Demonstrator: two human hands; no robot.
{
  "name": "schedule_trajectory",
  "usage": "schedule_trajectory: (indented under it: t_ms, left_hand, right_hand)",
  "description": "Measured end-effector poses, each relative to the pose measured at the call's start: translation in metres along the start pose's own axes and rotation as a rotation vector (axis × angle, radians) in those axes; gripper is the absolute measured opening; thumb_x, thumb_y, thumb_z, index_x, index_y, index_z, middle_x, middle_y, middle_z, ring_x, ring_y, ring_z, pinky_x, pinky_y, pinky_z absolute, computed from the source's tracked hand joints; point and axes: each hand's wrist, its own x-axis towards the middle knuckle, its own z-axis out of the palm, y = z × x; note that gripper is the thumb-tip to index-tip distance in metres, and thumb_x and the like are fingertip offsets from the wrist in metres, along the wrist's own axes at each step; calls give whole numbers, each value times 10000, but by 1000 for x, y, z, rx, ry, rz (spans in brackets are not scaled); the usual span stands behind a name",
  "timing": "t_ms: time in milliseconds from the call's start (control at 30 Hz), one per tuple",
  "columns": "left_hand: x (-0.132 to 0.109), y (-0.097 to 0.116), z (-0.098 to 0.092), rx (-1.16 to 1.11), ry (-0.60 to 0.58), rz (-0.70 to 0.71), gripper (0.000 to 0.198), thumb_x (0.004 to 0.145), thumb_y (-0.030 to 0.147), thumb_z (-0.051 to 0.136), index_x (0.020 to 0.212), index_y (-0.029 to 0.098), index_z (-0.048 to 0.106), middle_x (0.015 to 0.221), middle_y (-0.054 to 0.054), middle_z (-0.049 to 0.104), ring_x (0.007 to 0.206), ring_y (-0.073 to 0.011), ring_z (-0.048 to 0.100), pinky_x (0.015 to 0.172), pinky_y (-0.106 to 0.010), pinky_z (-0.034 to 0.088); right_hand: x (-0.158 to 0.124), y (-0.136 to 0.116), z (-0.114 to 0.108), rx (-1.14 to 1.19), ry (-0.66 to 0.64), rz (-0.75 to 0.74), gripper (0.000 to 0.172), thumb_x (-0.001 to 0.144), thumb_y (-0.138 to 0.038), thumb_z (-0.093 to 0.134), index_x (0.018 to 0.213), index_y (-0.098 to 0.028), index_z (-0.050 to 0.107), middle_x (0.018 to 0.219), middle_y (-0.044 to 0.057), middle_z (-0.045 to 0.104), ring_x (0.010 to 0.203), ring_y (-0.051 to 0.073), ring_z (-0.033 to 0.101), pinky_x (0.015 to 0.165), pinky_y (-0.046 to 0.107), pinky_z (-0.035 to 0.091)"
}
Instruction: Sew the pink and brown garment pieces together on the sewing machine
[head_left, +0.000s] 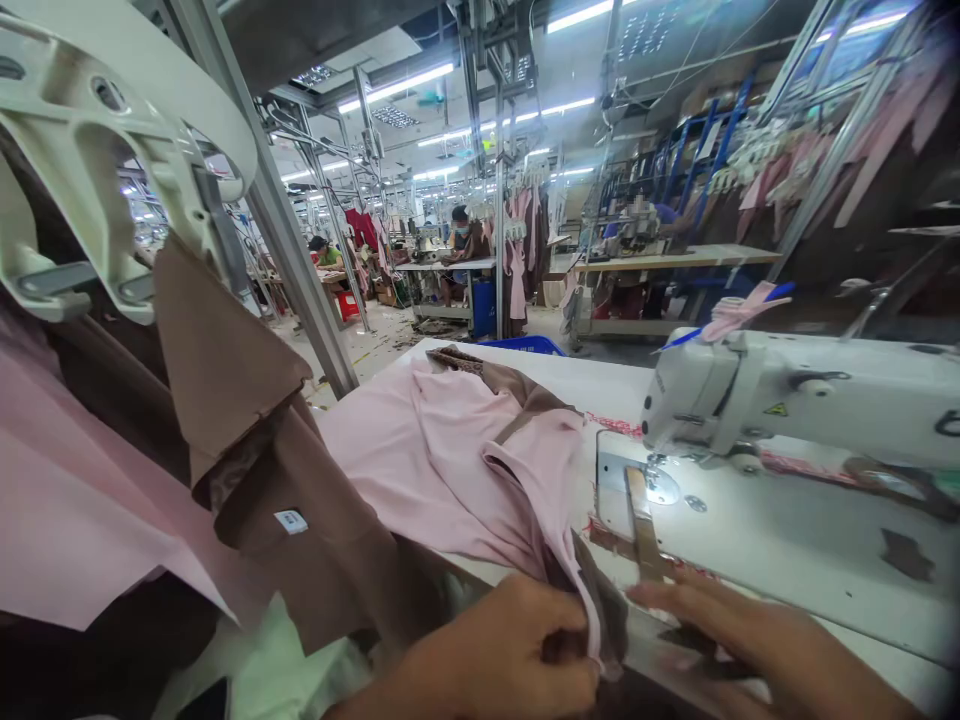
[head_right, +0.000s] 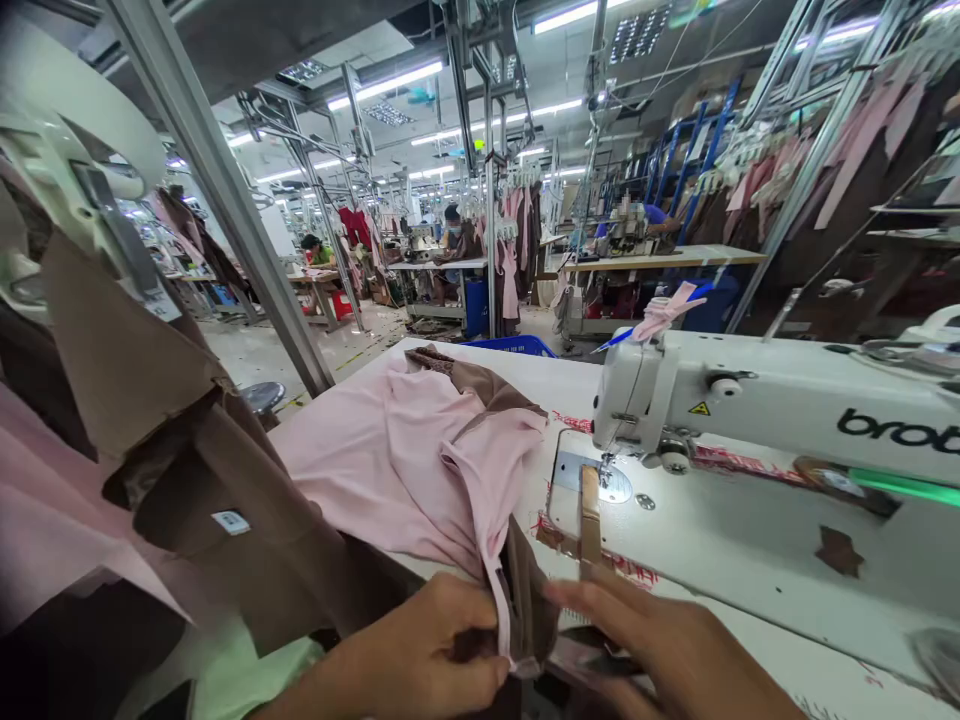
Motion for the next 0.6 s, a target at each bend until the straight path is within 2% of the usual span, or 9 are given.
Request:
schedule_trajectory:
  t_ms: [33, 100, 200, 267, 300, 367, 433, 500, 600]
  left_hand:
    - [-1, -1, 0, 62, -23, 1, 158, 737, 117, 564, 632, 158, 454, 594, 51, 417, 540, -66, 367, 514, -183, 282]
    - [-3, -2, 0, 189, -44, 7, 201, 719, 95, 582, 605, 164, 431, 577, 56, 406, 523, -67, 358, 515, -190, 283]
    - [-10, -3, -6, 300, -85, 35, 200, 765, 134, 618, 614, 168, 492, 585, 52, 435, 532, -77, 391, 528, -192, 302]
    - [-12, -2, -20, 304, -105, 67, 101, 819, 181, 617, 718, 178, 607, 665, 34, 544, 601, -93, 489, 578, -178, 358]
    - [-11, -3, -29, 307, -43, 84, 70, 849, 192, 594, 808, 184, 650, 739, 16, 602, 671, -108, 546, 633, -177, 396]
    - [-4, -7, -50, 372, 211, 130, 178, 883, 187, 549, 1015, 187, 669, 956, -42, 668, 893, -156, 610, 820, -225, 445]
    - [8, -15, -71, 473, 455, 175, 267, 873, 160, 543, 1113, 186, 658, 1148, -96, 644, 1096, -208, 569, 986, -329, 401]
    - [23, -23, -88, 535, 517, 210, 245, 840, 150, 573, 1046, 195, 698, 1179, -105, 643, 1135, -240, 550, 1030, -394, 365]
    - [51, -18, -102, 493, 507, 251, 158, 856, 192, 568, 871, 180, 725, 951, -78, 712, 938, -219, 620, 927, -363, 429]
  right_hand:
    - [7, -1, -6, -21, -17, -32, 468, 915, -185, 506, 1359, -328, 459, 1129, 63, 697, 922, 217, 709, 686, 238, 576]
    - [28, -6, -14, -39, -103, -111, 571, 874, -59, 439, 1378, -328, 455, 1096, 58, 681, 885, 191, 700, 678, 237, 555]
    - [56, -17, -18, -86, -243, -208, 446, 823, 3, 466, 1133, -288, 601, 904, 14, 661, 715, 169, 662, 611, 240, 497]
    - [65, -19, -15, -124, -244, -241, 370, 825, 28, 449, 994, -260, 609, 841, 0, 650, 683, 167, 643, 599, 246, 459]
    - [67, -18, -13, -137, -231, -267, 343, 846, 24, 437, 976, -248, 601, 822, -1, 649, 671, 165, 637, 588, 248, 443]
    - [66, -14, -9, -170, -201, -324, 320, 891, 12, 398, 983, -229, 586, 794, 0, 649, 648, 161, 629, 568, 255, 419]
    - [63, -10, -7, -207, -191, -357, 305, 917, -1, 366, 973, -219, 573, 779, 2, 650, 632, 161, 629, 563, 264, 413]
    - [61, -8, -8, -243, -191, -347, 296, 926, -7, 354, 933, -220, 559, 757, -4, 649, 628, 157, 636, 563, 262, 417]
    - [67, -14, -17, -358, -161, -345, 275, 976, -78, 351, 830, -218, 537, 676, -22, 622, 560, 140, 613, 508, 257, 396]
